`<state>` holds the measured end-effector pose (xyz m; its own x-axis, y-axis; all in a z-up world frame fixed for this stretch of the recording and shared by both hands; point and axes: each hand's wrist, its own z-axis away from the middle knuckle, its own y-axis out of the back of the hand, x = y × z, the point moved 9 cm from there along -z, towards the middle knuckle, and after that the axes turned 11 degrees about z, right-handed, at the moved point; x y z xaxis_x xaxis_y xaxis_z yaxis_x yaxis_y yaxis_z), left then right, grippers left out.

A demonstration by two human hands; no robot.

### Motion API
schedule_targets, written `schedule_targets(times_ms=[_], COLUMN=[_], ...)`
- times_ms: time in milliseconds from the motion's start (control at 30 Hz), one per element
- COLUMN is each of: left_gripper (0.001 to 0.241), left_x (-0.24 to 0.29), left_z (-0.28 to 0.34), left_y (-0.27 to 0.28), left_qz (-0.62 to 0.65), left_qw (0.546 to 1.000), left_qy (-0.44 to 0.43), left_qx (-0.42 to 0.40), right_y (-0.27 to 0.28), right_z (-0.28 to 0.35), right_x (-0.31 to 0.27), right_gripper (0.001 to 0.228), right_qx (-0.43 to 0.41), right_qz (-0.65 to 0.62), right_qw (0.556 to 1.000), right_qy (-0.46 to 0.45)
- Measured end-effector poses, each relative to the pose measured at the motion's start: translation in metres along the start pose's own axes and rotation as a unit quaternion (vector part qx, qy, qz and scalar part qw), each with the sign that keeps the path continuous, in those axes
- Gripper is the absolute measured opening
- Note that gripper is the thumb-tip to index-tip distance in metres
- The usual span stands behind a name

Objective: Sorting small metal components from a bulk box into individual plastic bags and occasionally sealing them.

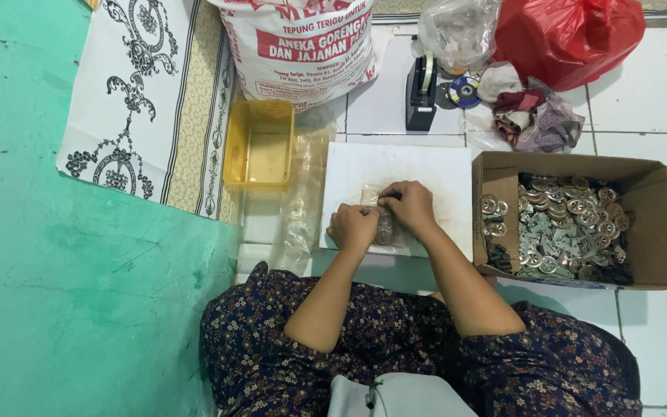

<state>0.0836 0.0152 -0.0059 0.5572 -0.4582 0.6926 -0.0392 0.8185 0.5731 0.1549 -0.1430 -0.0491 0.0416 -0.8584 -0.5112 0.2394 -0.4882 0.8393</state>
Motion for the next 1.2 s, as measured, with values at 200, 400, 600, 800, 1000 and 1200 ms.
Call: schedule_targets(times_ms=[200,400,600,800,1000,1200], left_gripper=[0.035,0.039,0.049,0.024,0.052,0.055], left_x=[0.011,-0.005,0.003,-0.004,0.030,0.016], left_z=[0.004,-0.016,0.002,0.002,0.053,0.035], left_y=[0.005,-0.008,0.016,0.008,-0.013,-0.024], left_qz=[-0.017,-0.071,-0.020,0.028,-0.158,-0.227], left_qw=[1.000,0.997,0.999,0.946,0.907,0.912], left_qy=[0.002,-0.006,-0.041,-0.301,-0.386,-0.335], left_qx=[-0.009,-0.028,0.011,0.120,-0.057,-0.068], right_y=[0.009,0.010,0.002,0.027,0.046,0.007], right_z=[0.003,0.000,-0.009,0.002,0.076,0.068], right_x=[-0.015,-0.004,0.010,0.014,-0.065,-0.032], right_gripper=[0.011,0.042,0.038,0.020,0.043,0.051], right_qx=[0.004,0.014,-0.007,0.122,0.139,0.077], right_qz=[0.052,0.031,0.008,-0.025,0.111,0.163], right_qw=[0.999,0.998,0.999,0.992,0.957,0.956], right_qy=[0.016,-0.047,-0.054,0.007,0.227,0.233])
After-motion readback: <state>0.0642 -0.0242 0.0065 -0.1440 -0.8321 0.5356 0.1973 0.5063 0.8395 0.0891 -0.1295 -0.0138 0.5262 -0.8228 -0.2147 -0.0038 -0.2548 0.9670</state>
